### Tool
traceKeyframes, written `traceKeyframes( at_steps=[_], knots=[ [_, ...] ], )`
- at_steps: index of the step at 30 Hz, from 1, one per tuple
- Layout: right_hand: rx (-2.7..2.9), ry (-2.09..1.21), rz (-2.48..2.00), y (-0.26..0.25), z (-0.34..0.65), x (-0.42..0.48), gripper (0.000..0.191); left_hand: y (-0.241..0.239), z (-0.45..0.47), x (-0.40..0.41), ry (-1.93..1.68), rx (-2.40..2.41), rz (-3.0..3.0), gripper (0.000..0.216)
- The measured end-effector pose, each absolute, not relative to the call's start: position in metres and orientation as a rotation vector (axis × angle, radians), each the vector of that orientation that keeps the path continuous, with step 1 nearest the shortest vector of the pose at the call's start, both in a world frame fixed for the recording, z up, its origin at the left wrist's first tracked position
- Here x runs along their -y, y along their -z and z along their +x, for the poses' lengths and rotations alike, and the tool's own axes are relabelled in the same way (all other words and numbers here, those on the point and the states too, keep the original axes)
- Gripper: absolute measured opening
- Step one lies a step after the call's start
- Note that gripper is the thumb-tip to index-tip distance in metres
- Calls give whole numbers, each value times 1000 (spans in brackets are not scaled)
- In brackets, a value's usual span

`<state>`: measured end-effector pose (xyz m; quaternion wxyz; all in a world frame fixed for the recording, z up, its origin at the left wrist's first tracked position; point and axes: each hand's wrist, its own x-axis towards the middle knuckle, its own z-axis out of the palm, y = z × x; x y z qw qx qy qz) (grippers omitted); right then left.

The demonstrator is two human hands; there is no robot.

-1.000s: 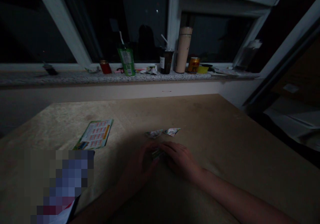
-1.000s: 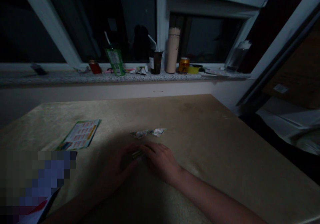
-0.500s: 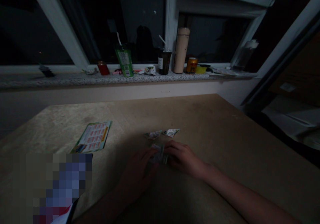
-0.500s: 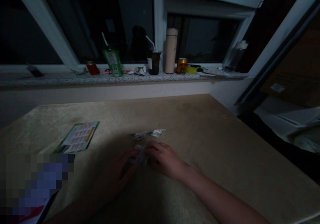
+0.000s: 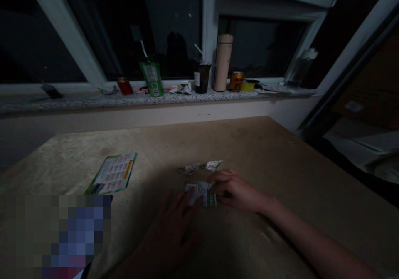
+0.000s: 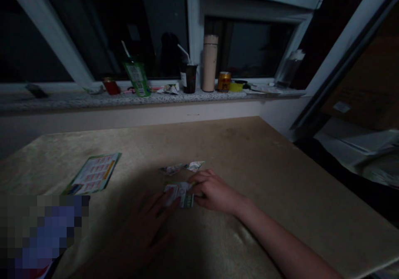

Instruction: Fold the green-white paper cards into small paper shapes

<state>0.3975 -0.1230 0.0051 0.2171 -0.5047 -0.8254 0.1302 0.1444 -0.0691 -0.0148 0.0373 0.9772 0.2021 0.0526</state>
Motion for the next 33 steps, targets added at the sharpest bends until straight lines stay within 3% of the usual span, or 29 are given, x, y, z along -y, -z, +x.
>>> traceKeyframes(
  at_steps=[13, 21, 27, 33],
  knots=[
    [2173, -494, -1449, 2, 402, 118, 47, 17, 139, 63, -49, -544, 2866, 77],
    [2113, -526, -1421, 7, 402, 116, 45, 3, 139, 55, 31, -381, 2869, 77],
    [2116, -554, -1368, 12, 403, 114, 32, 4, 139, 59, 60, -389, 2768, 82],
    [2098, -606, -1349, 13, 405, 112, 35, 6, 137, 58, 78, -397, 2727, 85]
  ],
)
